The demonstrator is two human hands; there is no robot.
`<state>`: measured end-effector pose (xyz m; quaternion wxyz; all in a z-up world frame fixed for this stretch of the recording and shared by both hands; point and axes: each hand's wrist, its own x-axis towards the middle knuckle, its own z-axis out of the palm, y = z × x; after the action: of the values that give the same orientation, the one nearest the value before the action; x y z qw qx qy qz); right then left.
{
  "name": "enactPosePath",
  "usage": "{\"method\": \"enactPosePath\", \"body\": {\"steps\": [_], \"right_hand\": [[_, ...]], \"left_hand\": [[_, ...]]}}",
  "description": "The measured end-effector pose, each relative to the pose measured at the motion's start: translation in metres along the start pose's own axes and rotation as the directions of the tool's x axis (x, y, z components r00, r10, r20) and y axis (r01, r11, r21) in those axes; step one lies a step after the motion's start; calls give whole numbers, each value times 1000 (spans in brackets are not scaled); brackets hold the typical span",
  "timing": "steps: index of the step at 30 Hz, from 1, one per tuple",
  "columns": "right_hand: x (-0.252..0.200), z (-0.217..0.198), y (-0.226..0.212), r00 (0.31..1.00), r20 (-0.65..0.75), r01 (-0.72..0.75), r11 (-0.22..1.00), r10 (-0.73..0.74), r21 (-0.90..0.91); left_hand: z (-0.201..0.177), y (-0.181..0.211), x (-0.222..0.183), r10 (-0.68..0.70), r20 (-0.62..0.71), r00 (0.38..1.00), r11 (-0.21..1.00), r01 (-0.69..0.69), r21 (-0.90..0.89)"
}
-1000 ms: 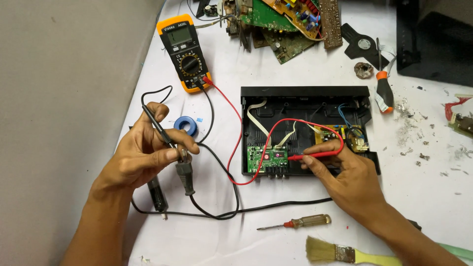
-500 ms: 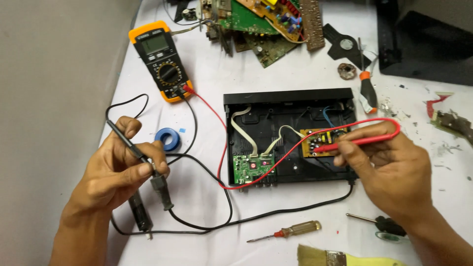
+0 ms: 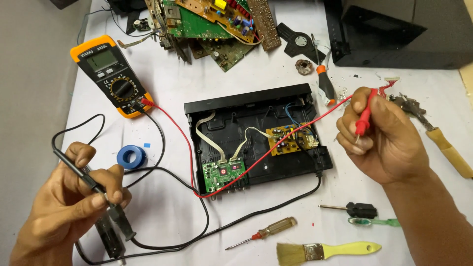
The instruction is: Repairing and testing an electronic device by connecting internal wiring and using a multimeter to check circuit board components.
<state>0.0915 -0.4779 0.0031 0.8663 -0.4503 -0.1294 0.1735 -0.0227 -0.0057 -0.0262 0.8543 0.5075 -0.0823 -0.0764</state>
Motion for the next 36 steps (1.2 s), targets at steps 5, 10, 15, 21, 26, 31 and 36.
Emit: {"method": "enactPosePath", "body": {"steps": [5,10,15,21,26,31,36], "right_hand": [[0,0,-18,948,245,-163,973,201,-165],[-6,0,-46,757,202,-207,521,622,-828],[-25,20,-28,984,113,149,-277,139,-949],[-34,14,18,933,205,170,-141,-296,-975],[-55,-9,50,885,51,52,-10,-462,-999],[-59,-24,49,746,421,365,-212,-516,-906],[-57,-23,50,780,502,365,-381,-374,-850]], "left_hand": [[-3,1,-4,-15,-37,999,997,17,75],[-3,-1,-3,-18,-15,1000,998,18,62],[0,-1,-1,-37,-23,999,999,38,29],[-6,-7,3,-56,-24,998,997,57,56],[-1,-5,2,-85,-43,995,993,89,82],[-19,-10,-8,-140,-113,984,974,157,161],[-19,-9,-8,-115,-101,988,984,128,126]]}}
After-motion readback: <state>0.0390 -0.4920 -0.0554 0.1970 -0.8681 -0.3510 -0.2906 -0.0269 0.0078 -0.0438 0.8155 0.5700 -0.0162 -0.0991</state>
